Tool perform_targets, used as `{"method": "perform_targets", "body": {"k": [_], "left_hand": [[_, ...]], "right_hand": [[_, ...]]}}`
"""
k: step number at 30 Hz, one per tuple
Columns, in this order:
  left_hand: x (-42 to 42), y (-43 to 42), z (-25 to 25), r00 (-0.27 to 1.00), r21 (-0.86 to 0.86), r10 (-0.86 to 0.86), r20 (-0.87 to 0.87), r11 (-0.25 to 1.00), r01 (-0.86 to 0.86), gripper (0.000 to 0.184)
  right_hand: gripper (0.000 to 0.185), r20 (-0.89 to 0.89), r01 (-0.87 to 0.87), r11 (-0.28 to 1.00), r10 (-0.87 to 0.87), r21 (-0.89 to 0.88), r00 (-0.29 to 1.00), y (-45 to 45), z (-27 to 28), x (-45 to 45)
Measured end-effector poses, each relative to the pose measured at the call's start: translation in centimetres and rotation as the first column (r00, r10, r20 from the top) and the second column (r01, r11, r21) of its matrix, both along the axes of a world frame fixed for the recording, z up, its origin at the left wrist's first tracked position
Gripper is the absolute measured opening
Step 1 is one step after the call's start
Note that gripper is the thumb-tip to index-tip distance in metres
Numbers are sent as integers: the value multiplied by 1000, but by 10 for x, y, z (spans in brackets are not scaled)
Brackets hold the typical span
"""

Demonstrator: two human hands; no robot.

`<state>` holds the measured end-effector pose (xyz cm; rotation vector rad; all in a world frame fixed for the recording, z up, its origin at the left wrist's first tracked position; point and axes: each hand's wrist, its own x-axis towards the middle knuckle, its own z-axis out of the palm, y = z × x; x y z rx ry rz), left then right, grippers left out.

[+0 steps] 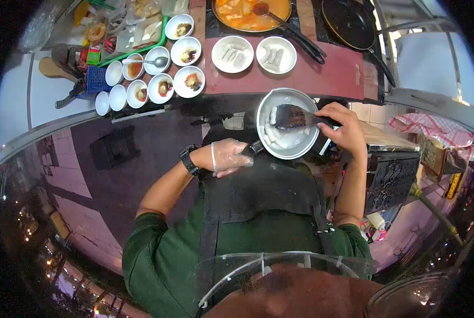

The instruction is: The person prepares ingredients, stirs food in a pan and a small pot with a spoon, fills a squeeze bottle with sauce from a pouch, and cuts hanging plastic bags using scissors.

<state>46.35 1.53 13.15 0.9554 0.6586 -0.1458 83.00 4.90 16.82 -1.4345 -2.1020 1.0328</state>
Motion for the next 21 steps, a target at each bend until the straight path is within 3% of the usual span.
{"method": "perform_targets", "body": {"k": [11, 14, 15, 17, 19, 21], "left_hand": [[15, -3, -10, 997, -25, -83, -1, 996, 83, 32], [24, 3, -14, 990, 38, -140, 2, 989, 140, 32], [29, 6, -22, 985, 42, -174, -1, 984, 174, 32], [36, 10, -53, 973, 23, -220, 73, 976, 219, 27], [52, 8, -88, 973, -1, -224, 52, 974, 225, 27], [72, 4, -132, 959, 14, -281, -44, 959, 282, 29]], "right_hand": [[27, 39, 70, 997, -71, 20, 997, -35, 4, 17], [33, 226, 29, 999, -22, -25, 974, -52, 7, 21], [33, 224, 63, 998, -57, -21, 973, -60, 7, 22], [38, 257, 20, 967, -87, 253, 963, -78, 7, 22], [40, 261, 138, 968, -192, 210, 946, -102, 8, 24], [37, 158, 284, 944, -311, 170, 937, -128, 1, 26]]}}
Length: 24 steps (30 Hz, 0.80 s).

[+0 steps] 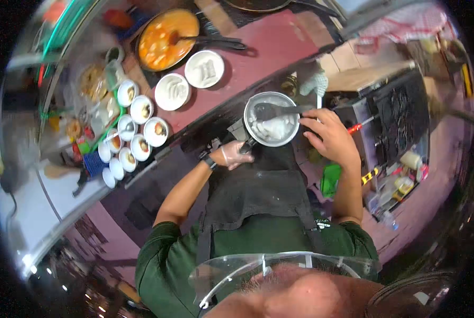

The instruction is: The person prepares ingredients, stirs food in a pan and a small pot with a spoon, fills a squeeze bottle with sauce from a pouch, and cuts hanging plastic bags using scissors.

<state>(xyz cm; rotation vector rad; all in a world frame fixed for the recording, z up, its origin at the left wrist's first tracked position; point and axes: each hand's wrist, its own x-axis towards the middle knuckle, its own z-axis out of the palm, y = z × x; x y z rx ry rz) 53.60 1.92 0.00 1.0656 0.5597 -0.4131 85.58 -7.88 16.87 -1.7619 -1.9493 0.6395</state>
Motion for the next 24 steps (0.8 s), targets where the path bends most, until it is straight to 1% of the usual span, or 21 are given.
{"method": "perform_targets", "body": {"k": [2, 3, 4, 6, 8, 9, 10, 12, 13, 14, 16, 17, 18, 20, 21, 22, 24], "left_hand": [[24, -4, -47, 999, 56, -37, -28, 998, 38, 31], [33, -5, -74, 1000, 59, -21, -14, 998, 21, 33], [44, -7, -107, 1000, 45, 0, 16, 999, -1, 31], [66, -12, -167, 1000, 73, 14, -14, 997, -13, 32], [92, -7, -197, 996, 111, 67, -61, 992, -60, 33], [104, -8, -224, 988, 106, 122, -98, 988, -112, 33], [115, -6, -241, 982, 82, 171, -81, 983, -164, 33], [139, -6, -283, 950, 87, 292, -108, 955, -283, 29], [151, -4, -302, 925, 97, 353, -144, 935, -341, 28], [162, -1, -330, 893, 111, 412, -181, 911, -398, 27], [177, 8, -389, 850, 80, 520, -76, 853, -515, 25], [192, 15, -394, 813, 240, 571, -115, 810, -535, 22], [199, 23, -397, 751, 154, 657, -63, 750, -643, 19], [209, 39, -427, 793, 286, 599, 112, 745, -603, 20], [216, 47, -438, 796, 346, 582, 163, 722, -599, 20], [218, 48, -451, 796, 384, 583, 165, 705, -596, 20], [222, 51, -459, 802, 452, 583, 130, 685, -572, 21]], "right_hand": [[29, -91, 74, 992, -83, -103, 992, -30, -19, 2], [28, -134, 112, 985, -130, -135, 982, -43, -29, 0], [27, -174, 145, 975, -174, -166, 969, -54, -41, -3], [27, -271, 216, 937, -291, -273, 918, -77, -79, -6], [30, -230, 294, 901, -375, -320, 898, -85, -113, -9], [32, -194, 361, 871, -438, -333, 878, -92, -140, -10], [37, -156, 401, 849, -473, -345, 867, -92, -158, -8], [42, -59, 528, 786, -574, -322, 817, -76, -178, -7], [52, -47, 542, 790, -577, -285, 816, -76, -204, 0], [52, -25, 548, 785, -578, -291, 815, -68, -217, 6], [64, 103, 662, 732, -654, -163, 749, -48, -246, 12], [76, 150, 670, 730, -653, -135, 742, -38, -259, 17], [76, 152, 662, 736, -644, -142, 749, -28, -269, 21], [81, 297, 735, 678, -695, -31, 655, -14, -286, 26], [89, 369, 758, 652, -699, -20, 612, -11, -299, 28], [89, 375, 743, 669, -686, -11, 624, -9, -312, 30], [94, 295, 853, 506, -803, -125, 519, -10, -337, 31]]}}
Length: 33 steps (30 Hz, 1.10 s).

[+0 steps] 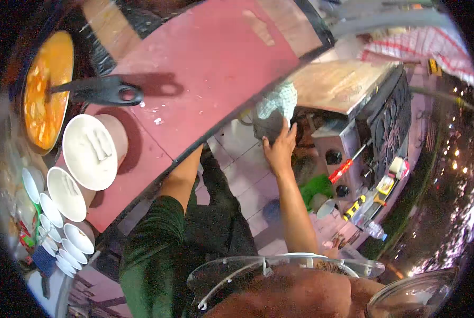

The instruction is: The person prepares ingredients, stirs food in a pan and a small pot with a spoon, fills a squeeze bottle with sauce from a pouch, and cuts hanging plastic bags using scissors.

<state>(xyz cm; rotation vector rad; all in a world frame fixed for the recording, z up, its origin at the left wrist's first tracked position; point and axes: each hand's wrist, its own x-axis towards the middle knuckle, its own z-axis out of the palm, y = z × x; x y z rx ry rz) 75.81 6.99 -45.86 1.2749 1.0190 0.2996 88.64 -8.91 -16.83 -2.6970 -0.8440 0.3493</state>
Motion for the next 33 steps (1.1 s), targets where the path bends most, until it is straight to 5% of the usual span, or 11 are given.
{"method": "perform_targets", "body": {"k": [13, 14, 16, 18, 20, 22, 24, 27, 30, 32, 33], "left_hand": [[-176, -68, 112, 941, -160, -247, -230, 964, 214, 28], [-198, -77, 124, 936, -199, -268, -228, 954, 225, 29], [-243, -94, 145, 934, -296, -288, -211, 929, 220, 30], [-288, -105, 151, 962, -437, -235, -142, 886, 152, 31], [-331, -103, 138, 996, -591, -91, 5, 803, 76, 33], [-371, -85, 116, 978, -619, 9, 210, 775, 125, 37], [-391, -67, 149, 942, -5, -289, 168, 956, 294, 36], [-407, -28, 220, 672, 247, -473, -570, 681, 689, 29], [-410, -37, 253, 895, 48, -211, -393, 967, 250, 33], [-400, -44, 341, 888, 593, -177, -424, 686, 420, 32], [-394, -50, 354, 932, 533, -21, -363, 815, 226, 25]], "right_hand": [[77, -216, -282, 959, 270, -27, 938, 55, 17, -58], [62, -475, -668, 729, 540, -147, 694, 75, 49, -61], [27, -723, -831, 521, 650, 197, 236, 105, 161, -89], [30, -676, -603, 595, 727, 531, 123, 146, 284, -129], [31, 157, -760, 291, 876, 581, 455, 183, 323, -143], [33, 378, -787, 361, 727, 500, 574, 223, 342, -147], [31, 442, -842, 344, 733, 415, 517, 247, 326, -136], [27, 422, -906, 206, 831, 369, 361, 271, 358, -155], [21, 344, -887, 27, 916, 462, 207, 267, 434, -193], [18, 478, -883, -204, 878, 422, 25, 288, 489, -203], [16, 540, -875, -265, 841, 405, -4, 304, 496, -203]]}}
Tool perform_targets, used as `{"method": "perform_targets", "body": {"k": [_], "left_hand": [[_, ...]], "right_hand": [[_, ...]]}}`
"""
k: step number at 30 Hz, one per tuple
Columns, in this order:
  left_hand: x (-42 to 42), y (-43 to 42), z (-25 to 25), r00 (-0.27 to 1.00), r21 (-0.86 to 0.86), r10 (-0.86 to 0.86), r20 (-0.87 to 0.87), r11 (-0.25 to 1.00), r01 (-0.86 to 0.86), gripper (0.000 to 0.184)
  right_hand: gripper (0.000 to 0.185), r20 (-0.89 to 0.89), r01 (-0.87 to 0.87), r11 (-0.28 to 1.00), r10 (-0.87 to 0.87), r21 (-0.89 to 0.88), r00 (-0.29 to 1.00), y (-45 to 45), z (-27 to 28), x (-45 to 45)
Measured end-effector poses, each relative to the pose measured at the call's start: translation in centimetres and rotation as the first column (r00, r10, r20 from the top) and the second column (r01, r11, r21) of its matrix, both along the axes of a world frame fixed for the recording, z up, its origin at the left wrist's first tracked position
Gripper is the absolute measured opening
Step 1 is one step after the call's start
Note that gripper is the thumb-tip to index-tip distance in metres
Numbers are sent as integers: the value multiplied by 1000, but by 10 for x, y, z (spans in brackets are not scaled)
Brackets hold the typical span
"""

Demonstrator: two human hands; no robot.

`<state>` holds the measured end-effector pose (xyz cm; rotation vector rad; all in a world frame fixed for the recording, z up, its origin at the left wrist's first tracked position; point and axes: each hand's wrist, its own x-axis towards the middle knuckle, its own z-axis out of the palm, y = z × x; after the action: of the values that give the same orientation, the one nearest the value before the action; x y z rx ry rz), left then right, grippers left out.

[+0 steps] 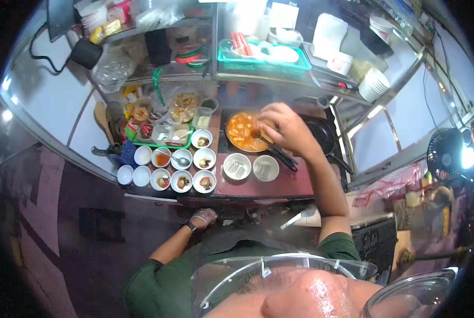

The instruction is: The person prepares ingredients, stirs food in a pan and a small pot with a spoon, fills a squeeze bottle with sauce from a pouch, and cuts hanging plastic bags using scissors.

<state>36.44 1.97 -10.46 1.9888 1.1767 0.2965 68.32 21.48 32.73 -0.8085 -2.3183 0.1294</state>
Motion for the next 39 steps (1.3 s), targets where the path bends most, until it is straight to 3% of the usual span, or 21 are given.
{"method": "perform_targets", "body": {"k": [1, 3, 5, 6, 7, 9, 10, 13, 17, 19, 20, 21, 22, 23, 25, 27, 29, 30, 31, 34, 39], "left_hand": [[8, -6, 15, 1000, 12, 23, -14, 1000, -23, 25], [26, -8, 47, 892, -494, 369, 260, 845, -206, 25], [46, -6, 96, 914, -464, 334, 230, 863, -199, 31], [47, -7, 60, 846, -563, 401, 351, 812, -151, 34], [59, 0, 118, 920, -531, 331, 208, 828, -178, 34], [73, 2, 156, 875, -680, 425, 231, 714, -167, 33], [75, 3, 171, 869, -678, 437, 233, 713, -178, 33], [73, 10, 211, 847, -675, 396, 355, 736, -61, 32], [49, 25, 232, 827, -489, 263, 497, 872, 17, 27], [37, 31, 274, 916, -417, 212, 341, 907, -55, 28], [30, 31, 276, 898, -375, 221, 380, 925, -70, 29], [24, 32, 277, 881, -330, 225, 416, 940, -85, 29], [18, 33, 272, 881, -323, 221, 419, 943, -83, 29], [13, 34, 263, 836, -333, 236, 496, 940, -68, 29], [0, 35, 265, 792, -300, 203, 575, 954, -27, 29], [-16, 34, 278, 889, -184, 98, 448, 983, -15, 26], [-33, 33, 265, 847, -269, 116, 518, 963, 33, 24], [-43, 33, 256, 838, -284, 133, 529, 959, 27, 23], [-53, 31, 249, 828, -311, 155, 539, 950, 25, 23], [-81, 23, 246, 754, -413, 237, 612, 910, 49, 23], [-111, 30, 231, 774, -393, 209, 597, 918, 55, 21]], "right_hand": [[14, 38, -12, 999, 10, 44, 999, 10, 12, 0], [16, 110, -54, 997, 48, 49, 993, 26, 30, 1], [15, 88, -116, 990, 109, 81, 990, 33, 52, 1], [15, 81, -164, 982, 157, 90, 984, 35, 65, 2], [15, 74, -166, 980, 158, 114, 985, 36, 80, 2], [8, 56, -153, 970, 144, 191, 988, 32, 110, 0], [7, 22, -189, 920, 193, 343, 981, 34, 126, -3], [3, 23, -184, 863, 196, 472, 980, 22, 167, -9], [2, 84, -188, 888, 168, 420, 982, 0, 193, -26], [3, 133, -266, 906, 235, 329, 963, 6, 179, -50], [5, 152, -287, 915, 253, 283, 956, 10, 164, -69], [8, 316, -210, 978, 197, 6, 928, 16, 155, -92], [12, 373, -304, 953, 277, 16, 886, 32, 138, -114], [15, 358, -223, 963, 263, -148, 896, 46, 118, -138], [15, 436, -253, 967, 217, 24, 873, 114, 62, -187], [18, 360, -125, 990, 93, 66, 928, 153, 30, -220], [21, 44, -13, 925, -5, 380, 999, 200, 7, -242], [24, 132, 62, 913, -125, 402, 983, 209, 8, -246], [24, 135, 64, 913, -128, 402, 983, 212, 12, -249], [25, 255, 232, 965, -256, 119, 932, 236, 14, -254], [31, 259, 203, 962, -247, 185, 934, 226, 23, -248]]}}
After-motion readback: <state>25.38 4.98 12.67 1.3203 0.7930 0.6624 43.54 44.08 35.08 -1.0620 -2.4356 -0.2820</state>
